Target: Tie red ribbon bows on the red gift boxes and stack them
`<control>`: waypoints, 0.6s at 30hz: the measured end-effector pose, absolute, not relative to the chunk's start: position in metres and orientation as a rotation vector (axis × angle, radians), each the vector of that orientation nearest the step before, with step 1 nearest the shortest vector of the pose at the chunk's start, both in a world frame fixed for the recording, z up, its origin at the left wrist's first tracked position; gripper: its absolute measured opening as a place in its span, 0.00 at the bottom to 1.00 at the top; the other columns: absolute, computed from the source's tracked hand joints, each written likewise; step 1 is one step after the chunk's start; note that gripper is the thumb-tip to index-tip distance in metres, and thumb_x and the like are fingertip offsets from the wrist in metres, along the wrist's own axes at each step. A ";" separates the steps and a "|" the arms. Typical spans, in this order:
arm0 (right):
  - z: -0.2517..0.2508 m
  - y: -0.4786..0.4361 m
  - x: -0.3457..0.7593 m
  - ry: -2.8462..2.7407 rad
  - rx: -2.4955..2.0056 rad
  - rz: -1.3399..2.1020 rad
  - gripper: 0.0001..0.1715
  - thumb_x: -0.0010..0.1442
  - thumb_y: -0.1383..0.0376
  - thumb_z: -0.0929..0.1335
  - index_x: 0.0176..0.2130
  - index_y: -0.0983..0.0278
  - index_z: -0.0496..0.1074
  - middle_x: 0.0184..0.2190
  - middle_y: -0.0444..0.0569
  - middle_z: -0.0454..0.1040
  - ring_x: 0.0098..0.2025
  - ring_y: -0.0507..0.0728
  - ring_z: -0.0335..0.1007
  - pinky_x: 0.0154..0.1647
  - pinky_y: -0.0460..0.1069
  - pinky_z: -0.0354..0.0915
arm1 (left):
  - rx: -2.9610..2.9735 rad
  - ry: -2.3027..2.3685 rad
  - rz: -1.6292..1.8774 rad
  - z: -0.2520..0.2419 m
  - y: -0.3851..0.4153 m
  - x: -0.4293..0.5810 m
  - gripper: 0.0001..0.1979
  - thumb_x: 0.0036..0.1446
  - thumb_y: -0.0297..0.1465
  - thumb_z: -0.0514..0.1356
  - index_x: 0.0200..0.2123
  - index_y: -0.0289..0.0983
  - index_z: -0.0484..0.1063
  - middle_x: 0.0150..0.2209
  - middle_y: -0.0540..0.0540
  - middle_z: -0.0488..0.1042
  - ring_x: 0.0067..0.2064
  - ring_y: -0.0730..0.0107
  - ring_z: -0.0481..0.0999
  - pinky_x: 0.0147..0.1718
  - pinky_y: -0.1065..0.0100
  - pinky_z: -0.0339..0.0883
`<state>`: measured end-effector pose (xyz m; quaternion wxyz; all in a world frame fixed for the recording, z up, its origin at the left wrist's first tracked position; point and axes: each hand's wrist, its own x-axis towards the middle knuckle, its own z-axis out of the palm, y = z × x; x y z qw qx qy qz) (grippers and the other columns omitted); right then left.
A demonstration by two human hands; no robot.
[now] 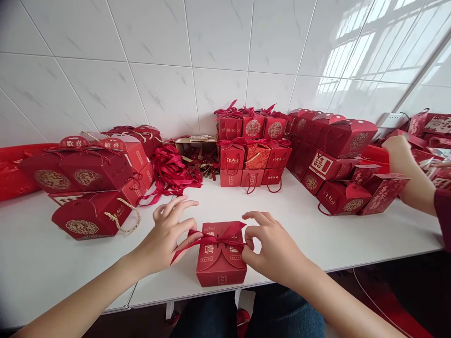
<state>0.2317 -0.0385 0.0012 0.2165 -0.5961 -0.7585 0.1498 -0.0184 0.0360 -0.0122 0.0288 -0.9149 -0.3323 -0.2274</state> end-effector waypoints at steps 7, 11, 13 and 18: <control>0.009 -0.043 0.234 -2.029 -1.475 0.538 0.08 0.51 0.71 0.66 0.26 0.61 0.60 0.50 0.51 0.69 0.54 0.61 0.65 0.51 0.57 0.65 | -2.915 -1.171 -0.872 -0.030 0.030 -0.017 0.08 0.61 0.33 0.53 0.30 0.38 0.66 0.56 0.39 0.65 0.61 0.47 0.56 0.52 0.46 0.54; 0.023 -0.043 0.227 -1.989 -1.260 0.505 0.12 0.57 0.63 0.67 0.43 0.58 0.67 0.57 0.53 0.63 0.60 0.62 0.59 0.55 0.56 0.64 | -3.008 -1.271 -1.064 -0.037 0.032 -0.012 0.08 0.62 0.33 0.53 0.30 0.39 0.64 0.54 0.40 0.67 0.59 0.53 0.61 0.54 0.49 0.56; 0.025 -0.039 0.217 -2.069 -1.286 0.375 0.14 0.58 0.62 0.68 0.46 0.57 0.71 0.58 0.53 0.61 0.63 0.65 0.54 0.57 0.59 0.62 | -3.011 -1.277 -1.201 -0.038 0.033 -0.011 0.05 0.61 0.34 0.55 0.34 0.40 0.64 0.55 0.40 0.66 0.58 0.55 0.62 0.55 0.50 0.57; 0.013 -0.026 0.198 -2.290 -1.419 0.103 0.09 0.59 0.64 0.68 0.36 0.57 0.79 0.51 0.55 0.69 0.54 0.68 0.62 0.49 0.65 0.66 | -2.954 -1.465 -1.418 -0.044 0.021 -0.025 0.19 0.62 0.34 0.54 0.56 0.45 0.57 0.61 0.41 0.60 0.63 0.57 0.59 0.59 0.51 0.57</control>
